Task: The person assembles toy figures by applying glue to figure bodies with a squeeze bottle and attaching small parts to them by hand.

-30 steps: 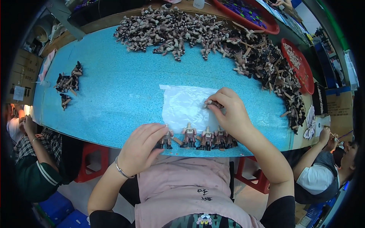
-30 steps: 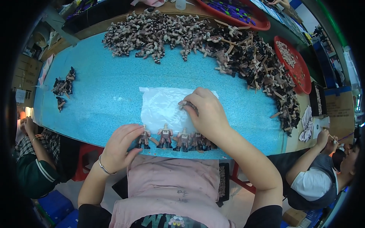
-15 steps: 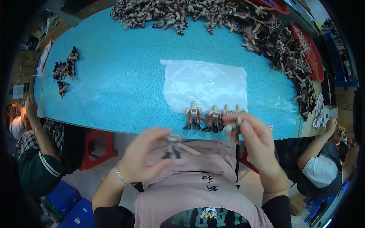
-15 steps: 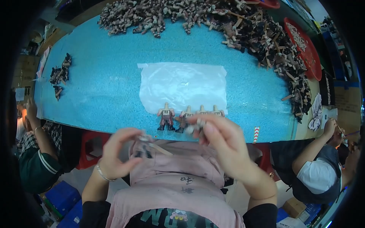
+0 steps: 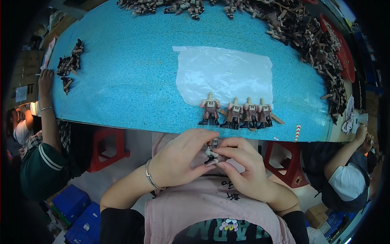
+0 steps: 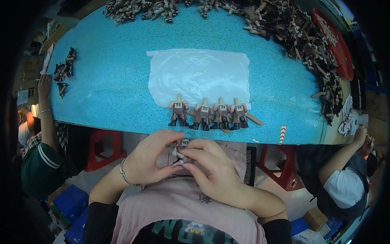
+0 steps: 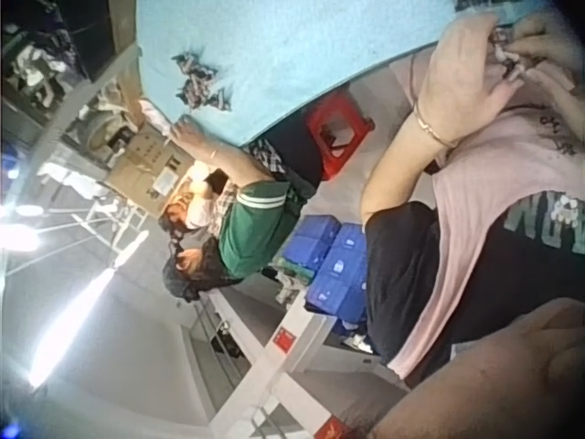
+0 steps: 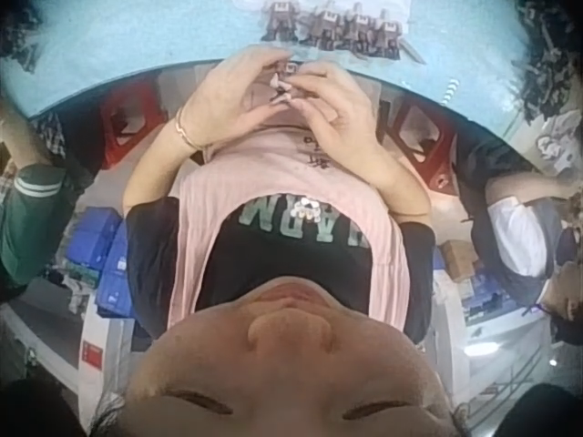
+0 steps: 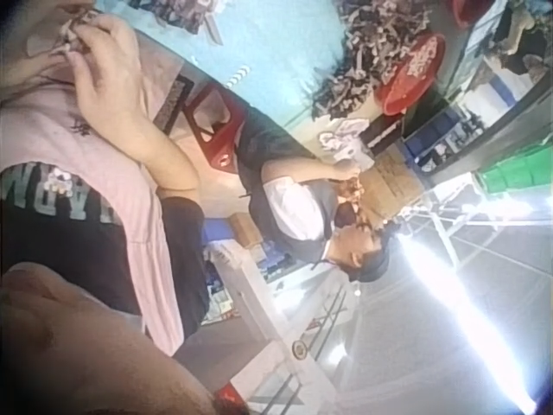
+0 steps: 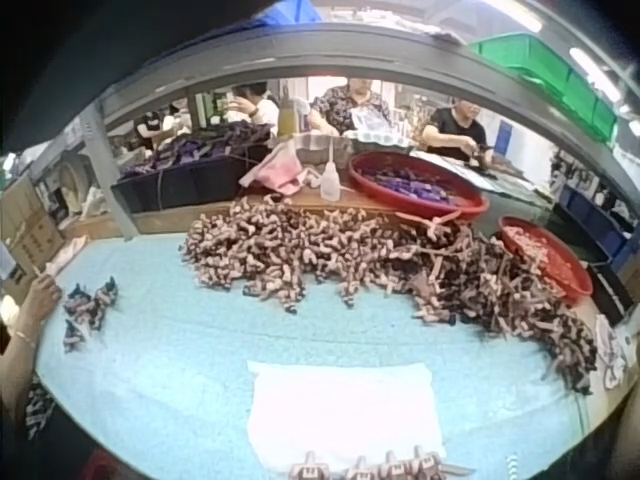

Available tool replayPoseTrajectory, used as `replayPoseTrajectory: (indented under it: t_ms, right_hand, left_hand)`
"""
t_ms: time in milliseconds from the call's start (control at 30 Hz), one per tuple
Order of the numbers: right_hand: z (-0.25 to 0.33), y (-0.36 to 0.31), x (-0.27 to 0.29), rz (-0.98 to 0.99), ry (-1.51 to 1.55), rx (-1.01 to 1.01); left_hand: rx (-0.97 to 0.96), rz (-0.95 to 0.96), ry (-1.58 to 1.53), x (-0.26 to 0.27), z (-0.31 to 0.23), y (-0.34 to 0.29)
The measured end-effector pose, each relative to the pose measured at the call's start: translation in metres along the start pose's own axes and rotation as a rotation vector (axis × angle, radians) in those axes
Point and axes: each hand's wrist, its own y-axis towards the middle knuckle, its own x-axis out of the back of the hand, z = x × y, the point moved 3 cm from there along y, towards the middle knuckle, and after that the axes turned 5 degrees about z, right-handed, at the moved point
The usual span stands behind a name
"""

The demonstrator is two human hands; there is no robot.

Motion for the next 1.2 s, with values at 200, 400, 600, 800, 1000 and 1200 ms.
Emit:
replayPoseTrajectory:
  t_ms: [200, 400, 600, 800, 1000, 1200]
  right_hand:
    - [-0.002, 0.003, 0.003, -0.022, 0.009, 0.011]
    - [-0.004, 0.0, 0.003, -0.134, 0.01, -0.006]
    - [-0.015, -0.004, -0.005, -0.102, 0.145, -0.022]
    - [-0.02, -0.004, -0.006, -0.058, 0.243, -0.023]
    - [-0.02, 0.0, 0.003, -0.004, 0.235, -0.072]
    - [0.003, -0.008, 0.02, -0.264, 0.431, -0.008]
  left_hand:
    - [0.004, -0.002, 0.032, 0.002, 0.0, 0.003]
    - [-0.058, 0.025, 0.024, 0.002, -0.002, 0.008]
    - [-0.016, 0.006, -0.087, 0.005, 0.003, 0.001]
    - [0.049, -0.073, -0.099, 0.0, 0.008, 0.001]
    - [0.103, -0.086, -0.141, 0.003, 0.006, 0.006]
    - [0.003, -0.446, -0.451, 0.01, -0.012, -0.002]
